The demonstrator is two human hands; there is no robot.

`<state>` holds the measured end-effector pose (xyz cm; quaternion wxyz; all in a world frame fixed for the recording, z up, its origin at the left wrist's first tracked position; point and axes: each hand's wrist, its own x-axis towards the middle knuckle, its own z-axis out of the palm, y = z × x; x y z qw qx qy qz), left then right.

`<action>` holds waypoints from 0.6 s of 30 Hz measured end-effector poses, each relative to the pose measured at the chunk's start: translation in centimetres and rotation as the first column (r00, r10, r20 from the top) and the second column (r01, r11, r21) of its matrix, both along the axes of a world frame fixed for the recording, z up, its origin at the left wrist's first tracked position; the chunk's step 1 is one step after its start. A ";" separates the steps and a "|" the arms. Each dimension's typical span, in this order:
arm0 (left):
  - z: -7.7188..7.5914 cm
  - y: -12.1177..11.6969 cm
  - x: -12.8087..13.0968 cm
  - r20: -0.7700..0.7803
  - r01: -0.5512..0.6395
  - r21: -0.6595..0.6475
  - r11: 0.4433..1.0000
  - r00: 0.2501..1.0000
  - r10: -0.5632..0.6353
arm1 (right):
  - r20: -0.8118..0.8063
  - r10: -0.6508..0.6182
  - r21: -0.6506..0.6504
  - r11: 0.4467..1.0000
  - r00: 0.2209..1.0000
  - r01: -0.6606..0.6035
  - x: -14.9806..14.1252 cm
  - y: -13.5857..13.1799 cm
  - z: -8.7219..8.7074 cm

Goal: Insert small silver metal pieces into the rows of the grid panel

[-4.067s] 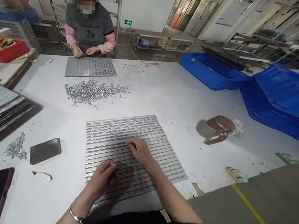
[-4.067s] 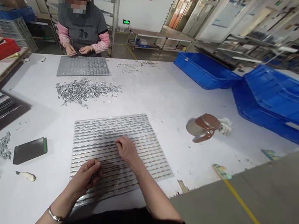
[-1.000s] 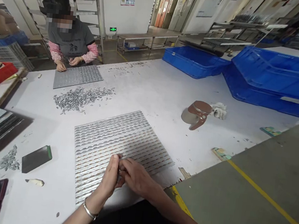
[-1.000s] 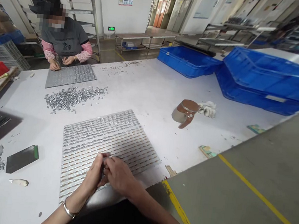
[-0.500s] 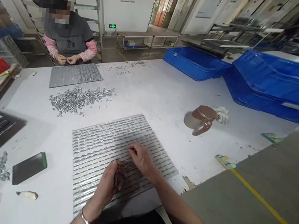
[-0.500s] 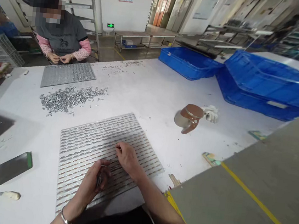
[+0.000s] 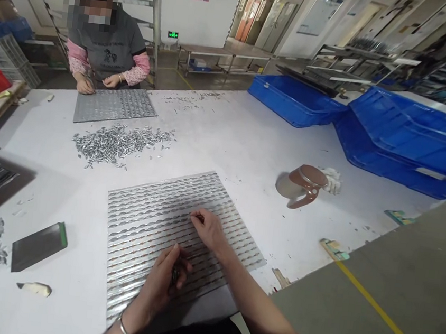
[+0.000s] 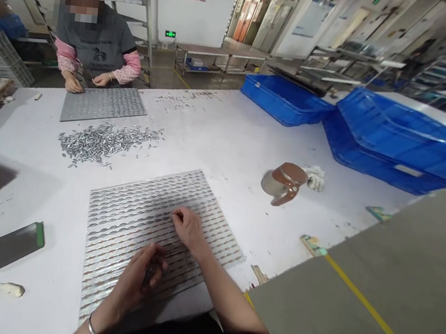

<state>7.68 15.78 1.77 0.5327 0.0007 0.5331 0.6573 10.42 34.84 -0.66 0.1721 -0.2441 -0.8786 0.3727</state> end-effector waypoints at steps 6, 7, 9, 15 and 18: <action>-0.1 0.0 0.0 0.018 -0.015 0.038 0.999 1.000 0.015 | 0.037 -0.034 0.060 0.998 0.999 0.032 -0.5 -0.5 -1.0; -0.1 -0.1 -0.1 0.024 -0.018 0.046 0.999 1.000 0.017 | 0.050 -0.038 0.081 0.996 0.998 0.034 -0.6 -0.5 -1.1; -0.2 -0.1 -0.2 0.032 -0.020 0.063 0.998 0.999 0.018 | 0.070 -0.053 0.112 0.993 0.996 0.045 -0.8 -0.4 -1.1; 0.2 -0.2 -0.5 0.013 -0.043 0.081 0.996 0.999 0.042 | -0.001 -0.095 0.072 0.993 0.995 0.095 0.2 -1.5 1.0; 0.3 -0.1 -0.3 -0.009 -0.076 0.078 0.994 0.997 0.077 | -0.058 0.146 0.064 0.988 0.988 -0.142 2.2 -3.9 3.5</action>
